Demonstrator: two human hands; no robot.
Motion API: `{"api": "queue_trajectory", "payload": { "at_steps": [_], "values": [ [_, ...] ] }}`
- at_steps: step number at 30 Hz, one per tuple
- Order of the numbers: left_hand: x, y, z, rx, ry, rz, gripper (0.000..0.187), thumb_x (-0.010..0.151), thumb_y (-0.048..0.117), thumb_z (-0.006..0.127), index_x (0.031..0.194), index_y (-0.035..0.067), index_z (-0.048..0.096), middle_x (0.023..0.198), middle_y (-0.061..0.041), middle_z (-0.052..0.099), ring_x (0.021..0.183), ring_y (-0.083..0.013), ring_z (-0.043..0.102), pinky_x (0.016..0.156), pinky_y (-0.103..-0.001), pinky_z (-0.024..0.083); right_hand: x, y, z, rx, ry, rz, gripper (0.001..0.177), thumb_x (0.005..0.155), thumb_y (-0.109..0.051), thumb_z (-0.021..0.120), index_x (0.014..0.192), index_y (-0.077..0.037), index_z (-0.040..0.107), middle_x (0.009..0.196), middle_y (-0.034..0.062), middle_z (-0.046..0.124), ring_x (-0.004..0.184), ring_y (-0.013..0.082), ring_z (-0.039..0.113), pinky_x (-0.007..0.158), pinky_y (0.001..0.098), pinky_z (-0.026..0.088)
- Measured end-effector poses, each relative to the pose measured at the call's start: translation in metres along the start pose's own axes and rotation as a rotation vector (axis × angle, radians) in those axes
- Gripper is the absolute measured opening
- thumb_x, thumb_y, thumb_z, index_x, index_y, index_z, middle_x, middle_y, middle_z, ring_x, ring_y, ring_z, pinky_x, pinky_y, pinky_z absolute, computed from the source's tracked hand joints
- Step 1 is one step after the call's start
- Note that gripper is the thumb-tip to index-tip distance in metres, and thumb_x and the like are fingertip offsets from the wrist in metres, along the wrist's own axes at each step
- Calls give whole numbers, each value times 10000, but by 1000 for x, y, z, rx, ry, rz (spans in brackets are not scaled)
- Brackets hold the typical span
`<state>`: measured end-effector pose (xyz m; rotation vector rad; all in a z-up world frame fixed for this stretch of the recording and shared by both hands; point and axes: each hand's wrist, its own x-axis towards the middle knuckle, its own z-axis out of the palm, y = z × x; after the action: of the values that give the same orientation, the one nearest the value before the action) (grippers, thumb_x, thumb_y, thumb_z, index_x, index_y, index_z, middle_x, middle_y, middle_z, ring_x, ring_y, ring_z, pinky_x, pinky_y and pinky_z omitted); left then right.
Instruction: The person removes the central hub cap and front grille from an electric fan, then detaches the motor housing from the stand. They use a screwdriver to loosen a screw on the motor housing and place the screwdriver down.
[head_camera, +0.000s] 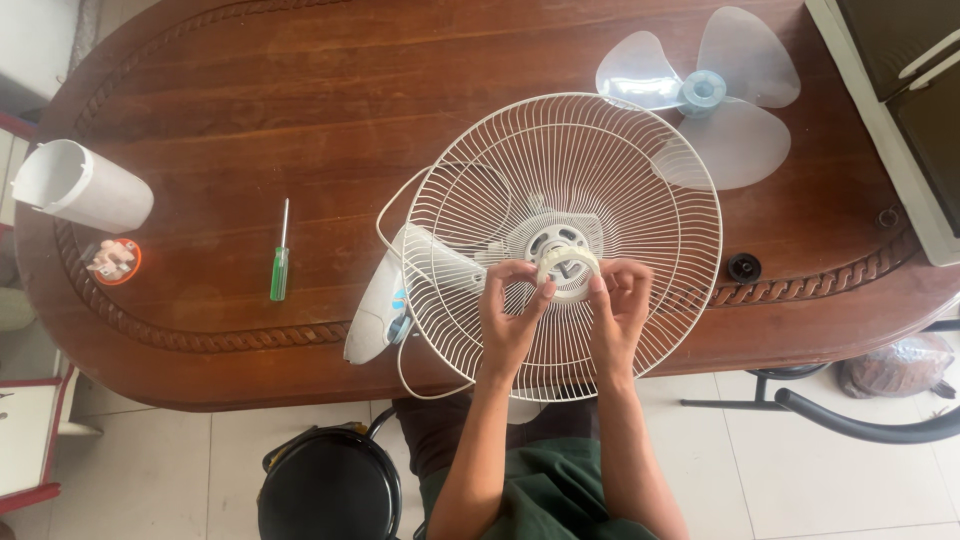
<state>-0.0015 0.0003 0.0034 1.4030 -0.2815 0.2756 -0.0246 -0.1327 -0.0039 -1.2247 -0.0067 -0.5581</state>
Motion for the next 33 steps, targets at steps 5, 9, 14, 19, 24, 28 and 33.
{"api": "queue_trajectory", "payload": {
  "at_steps": [5,9,14,19,24,28,33],
  "values": [
    [1,3,2,-59,39,10,437,923,278,803,1208,74,542,1069,-50,651,1007,-145,641,965,-321,523,0,3,-3,-35,-22,28,243,1063,-91,622,1255,-45,479,1136,76,615,1074,135,622,871,266,551],
    [1,1,0,-9,20,-1,376,936,281,793,1170,60,598,1065,-58,668,1015,-152,653,974,-328,538,1,-2,1,1,-15,44,311,1050,-96,625,1292,-65,433,1129,65,592,1070,141,634,870,270,563],
    [0,-2,0,-16,16,-1,378,936,283,799,1162,63,592,1092,-64,663,1028,-153,656,977,-331,535,2,-5,3,9,5,26,378,1036,-102,631,1335,-92,401,1079,65,604,1016,132,637,842,256,553],
    [0,3,2,-31,20,-19,387,936,276,800,1173,56,588,1082,-63,658,1032,-152,649,984,-332,530,0,1,-3,-19,-24,30,227,1072,-98,625,1255,-55,496,1135,75,615,1064,123,612,878,257,528],
    [1,6,4,-103,55,3,482,916,296,811,1228,78,516,1085,-42,638,1002,-133,632,963,-311,519,0,2,-4,-23,-40,30,214,1067,-100,621,1239,-59,501,1140,73,624,1073,128,624,878,256,531],
    [0,2,1,-12,18,-9,380,942,289,799,1174,60,604,1091,-62,665,1019,-152,649,969,-330,532,1,-5,1,-14,-14,35,261,1052,-97,628,1265,-72,480,1128,63,599,1064,126,611,883,255,530],
    [-2,-6,0,16,10,-2,391,935,309,799,1167,62,604,1080,-72,683,1019,-156,666,977,-342,537,2,-7,3,52,18,46,350,1020,-102,639,1302,-114,433,1072,52,596,1020,120,610,860,249,518]
  ]
}}
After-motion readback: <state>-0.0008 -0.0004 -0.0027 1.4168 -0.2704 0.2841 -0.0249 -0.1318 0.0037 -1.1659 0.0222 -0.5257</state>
